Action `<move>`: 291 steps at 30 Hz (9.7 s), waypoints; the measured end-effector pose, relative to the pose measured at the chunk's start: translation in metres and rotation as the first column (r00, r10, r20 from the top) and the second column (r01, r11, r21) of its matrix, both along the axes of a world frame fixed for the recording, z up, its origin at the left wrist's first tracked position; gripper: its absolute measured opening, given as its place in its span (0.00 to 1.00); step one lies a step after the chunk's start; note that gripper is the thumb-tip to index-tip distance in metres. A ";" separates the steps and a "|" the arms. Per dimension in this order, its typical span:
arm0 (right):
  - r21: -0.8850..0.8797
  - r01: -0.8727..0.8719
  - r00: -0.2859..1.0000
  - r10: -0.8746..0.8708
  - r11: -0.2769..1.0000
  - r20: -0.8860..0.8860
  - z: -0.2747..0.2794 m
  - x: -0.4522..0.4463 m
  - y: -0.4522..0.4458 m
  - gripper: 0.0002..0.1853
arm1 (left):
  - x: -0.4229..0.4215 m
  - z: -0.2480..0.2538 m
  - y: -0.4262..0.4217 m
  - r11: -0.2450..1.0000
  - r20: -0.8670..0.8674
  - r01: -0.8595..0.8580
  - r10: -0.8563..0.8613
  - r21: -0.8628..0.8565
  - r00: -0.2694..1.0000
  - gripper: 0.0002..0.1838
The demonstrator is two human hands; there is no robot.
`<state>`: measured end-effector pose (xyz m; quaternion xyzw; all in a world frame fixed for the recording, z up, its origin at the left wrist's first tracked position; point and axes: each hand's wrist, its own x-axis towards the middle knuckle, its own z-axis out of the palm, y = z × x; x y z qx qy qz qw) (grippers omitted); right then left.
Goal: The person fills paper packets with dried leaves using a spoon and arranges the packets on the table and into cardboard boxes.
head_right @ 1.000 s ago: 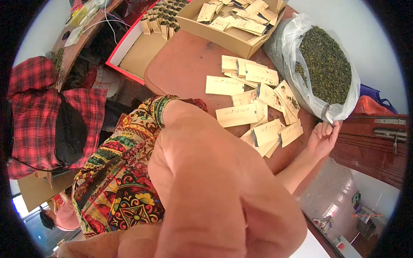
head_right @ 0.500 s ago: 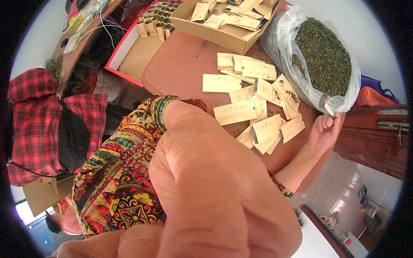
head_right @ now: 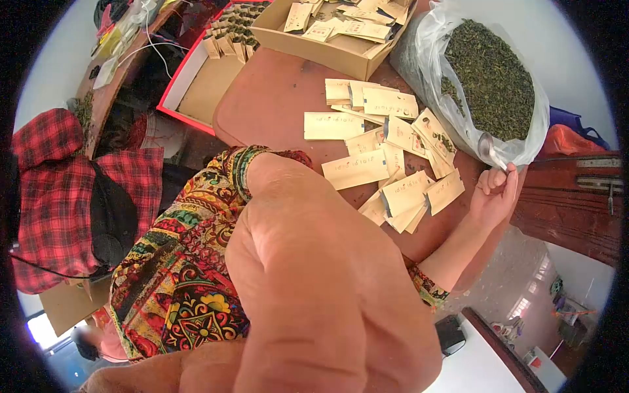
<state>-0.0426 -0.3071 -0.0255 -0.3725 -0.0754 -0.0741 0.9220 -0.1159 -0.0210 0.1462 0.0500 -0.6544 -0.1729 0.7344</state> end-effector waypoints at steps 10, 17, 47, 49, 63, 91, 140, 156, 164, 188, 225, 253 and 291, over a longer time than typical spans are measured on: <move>0.025 0.039 0.999 -0.040 0.999 0.017 -0.007 0.001 0.002 0.13 | 0.015 -0.012 0.020 0.966 -0.083 -0.079 0.103 0.245 0.991 0.18; 0.051 0.156 0.983 -0.149 0.986 -0.110 -0.018 0.005 -0.003 0.11 | 0.068 -0.069 0.025 0.376 0.288 -0.638 0.661 0.672 0.693 0.13; 0.073 0.187 0.981 -0.190 0.980 0.032 -0.004 0.001 0.014 0.12 | 0.095 -0.141 -0.075 0.175 0.990 -0.979 0.107 -0.108 -0.090 0.15; 0.114 0.187 0.982 -0.190 0.976 0.019 -0.003 0.000 0.014 0.11 | 0.098 -0.140 -0.074 0.166 0.986 -0.982 0.150 -0.092 -0.067 0.20; 0.243 -0.029 0.997 0.010 0.970 0.081 0.007 -0.006 0.015 0.13 | 0.101 -0.144 -0.013 0.189 0.393 -0.811 0.799 0.554 0.454 0.28; -0.884 0.289 0.955 -0.177 0.368 0.239 0.139 -0.013 0.119 0.14 | 0.100 -0.140 0.024 -0.589 0.820 -0.774 0.546 0.232 -0.170 0.28; -0.859 0.153 0.987 -0.040 0.489 0.153 0.117 0.015 0.108 0.12 | 0.110 -0.139 0.035 -0.424 0.610 -0.764 0.791 0.487 -0.050 0.30; -0.933 0.304 0.951 0.003 0.193 0.310 0.127 -0.001 0.123 0.13 | 0.112 -0.150 0.029 -0.308 0.543 -0.768 0.838 0.562 0.061 0.28; -0.933 0.234 0.958 0.099 0.275 0.270 0.119 0.009 0.115 0.13 | 0.110 -0.153 0.027 -0.273 0.482 -0.779 0.875 0.564 0.041 0.25; -0.941 0.317 0.942 0.076 0.115 0.327 0.131 -0.007 0.125 0.11 | 0.104 -0.157 0.021 -0.253 0.517 -0.812 0.853 0.526 0.069 0.28; -0.933 0.351 0.935 0.012 0.077 0.353 0.132 -0.009 0.121 0.12 | 0.107 -0.173 0.024 -0.200 0.481 -0.830 0.872 0.521 0.092 0.31; -0.930 0.359 0.933 -0.026 0.074 0.358 0.147 -0.024 0.106 0.10 | 0.103 -0.161 0.022 -0.212 0.486 -0.802 0.867 0.558 0.109 0.28; -0.932 0.362 0.892 -0.288 -0.008 0.349 0.064 0.103 0.080 0.18 | 0.128 -0.134 0.023 -0.378 0.599 -0.823 0.798 0.425 -0.057 0.29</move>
